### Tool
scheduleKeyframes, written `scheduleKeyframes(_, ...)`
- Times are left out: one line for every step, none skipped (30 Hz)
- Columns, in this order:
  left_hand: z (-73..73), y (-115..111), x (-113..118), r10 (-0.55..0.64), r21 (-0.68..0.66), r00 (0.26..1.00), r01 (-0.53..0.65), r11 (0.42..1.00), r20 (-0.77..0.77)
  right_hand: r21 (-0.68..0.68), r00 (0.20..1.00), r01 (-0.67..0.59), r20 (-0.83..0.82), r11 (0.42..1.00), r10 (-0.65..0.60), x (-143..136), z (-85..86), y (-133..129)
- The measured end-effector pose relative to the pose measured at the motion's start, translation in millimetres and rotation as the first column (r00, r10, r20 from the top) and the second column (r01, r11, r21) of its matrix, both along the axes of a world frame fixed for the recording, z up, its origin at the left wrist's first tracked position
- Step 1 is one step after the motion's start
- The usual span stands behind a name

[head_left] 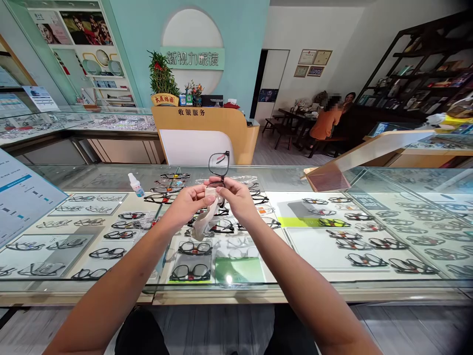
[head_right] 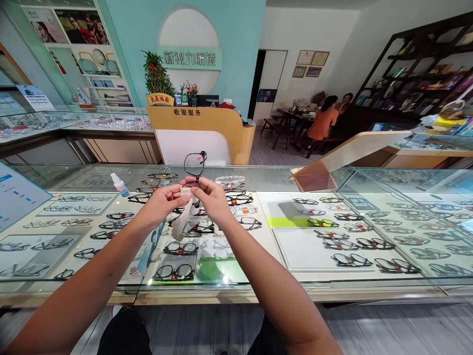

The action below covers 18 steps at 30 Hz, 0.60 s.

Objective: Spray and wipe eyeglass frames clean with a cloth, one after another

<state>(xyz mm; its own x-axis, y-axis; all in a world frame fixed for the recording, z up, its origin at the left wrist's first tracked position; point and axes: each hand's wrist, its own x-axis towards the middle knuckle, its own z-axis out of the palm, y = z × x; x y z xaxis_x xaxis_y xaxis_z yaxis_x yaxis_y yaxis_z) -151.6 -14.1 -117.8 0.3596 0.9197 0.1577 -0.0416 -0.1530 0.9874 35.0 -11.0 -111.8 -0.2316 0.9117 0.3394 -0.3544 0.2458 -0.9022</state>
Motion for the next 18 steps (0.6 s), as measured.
scheduleKeyframes(0.3,0.0,0.6,0.011,0.006,1.0,-0.011,1.0,0.007,0.001,1.0,-0.001,-0.003,1.0,0.001,0.3,0.0,0.3)
scheduleKeyframes(0.9,-0.4,1.5,0.024,0.009,1.0,-0.024,1.0,0.013,0.002,1.0,0.002,-0.005,1.0,-0.002,0.5,0.0,0.6)
scheduleKeyframes(1.6,-1.0,2.8,0.038,0.009,0.999,-0.038,0.999,0.017,0.004,1.0,0.008,-0.005,1.0,-0.007,0.6,-0.1,0.9)
scheduleKeyframes(2.4,-1.9,4.2,0.049,0.003,0.999,-0.049,0.999,0.014,0.006,1.0,0.015,-0.004,1.0,-0.015,0.7,-0.1,1.1)
scheduleKeyframes(3.3,-2.9,5.7,0.057,-0.007,0.998,-0.057,0.998,0.007,0.008,1.0,0.023,-0.002,1.0,-0.023,0.8,-0.1,1.2)
scheduleKeyframes(4.0,-4.0,7.2,0.063,-0.022,0.998,-0.063,0.998,-0.002,0.011,1.0,0.03,0.0,0.999,-0.03,0.7,0.0,1.1)
scheduleKeyframes(4.6,-5.0,8.6,0.069,-0.04,0.998,-0.069,0.997,-0.01,0.016,0.999,0.037,0.002,0.999,-0.037,0.7,0.0,0.9)
scheduleKeyframes(4.9,-5.8,9.8,0.079,-0.057,0.997,-0.08,0.995,-0.015,0.024,0.999,0.042,0.008,0.999,-0.042,0.6,0.2,0.4)
scheduleKeyframes(4.9,-6.4,10.9,0.092,-0.069,0.996,-0.093,0.993,-0.02,0.034,0.999,0.046,0.017,0.998,-0.046,0.6,0.4,-0.3)
scheduleKeyframes(4.7,-6.8,11.9,0.105,-0.078,0.994,-0.106,0.991,-0.024,0.045,0.998,0.049,0.026,0.998,-0.05,0.6,0.7,-1.0)
scheduleKeyframes(4.4,-7.0,12.7,0.117,-0.082,0.993,-0.119,0.989,-0.029,0.054,0.998,0.051,0.034,0.997,-0.053,0.6,1.1,-1.9)
scheduleKeyframes(3.9,-7.1,13.4,0.13,-0.082,0.991,-0.132,0.988,-0.03,0.061,0.998,0.053,0.039,0.997,-0.056,0.7,1.7,-2.7)
scheduleKeyframes(3.3,-7.3,14.1,0.141,-0.076,0.99,-0.142,0.987,-0.028,0.065,0.998,0.055,0.04,0.996,-0.058,0.9,2.3,-3.4)
scheduleKeyframes(2.8,-7.5,14.8,0.149,-0.066,0.989,-0.15,0.986,-0.02,0.068,0.997,0.058,0.039,0.996,-0.061,1.1,3.0,-4.0)
scheduleKeyframes(2.3,-7.9,15.6,0.152,-0.058,0.988,-0.152,0.987,-0.004,0.068,0.997,0.061,0.037,0.996,-0.064,1.2,3.7,-4.4)
scheduleKeyframes(1.7,-8.5,16.6,0.15,-0.054,0.988,-0.149,0.987,0.017,0.064,0.997,0.063,0.032,0.996,-0.065,1.4,4.4,-4.5)
scheduleKeyframes(1.2,-9.2,17.6,0.145,-0.058,0.988,-0.142,0.988,0.045,0.059,0.998,0.062,0.025,0.996,-0.064,1.5,5.0,-4.5)
scheduleKeyframes(0.6,-10.0,18.7,0.137,-0.072,0.987,-0.131,0.989,0.08,0.054,0.998,0.058,0.015,0.997,-0.059,1.4,5.4,-4.2)
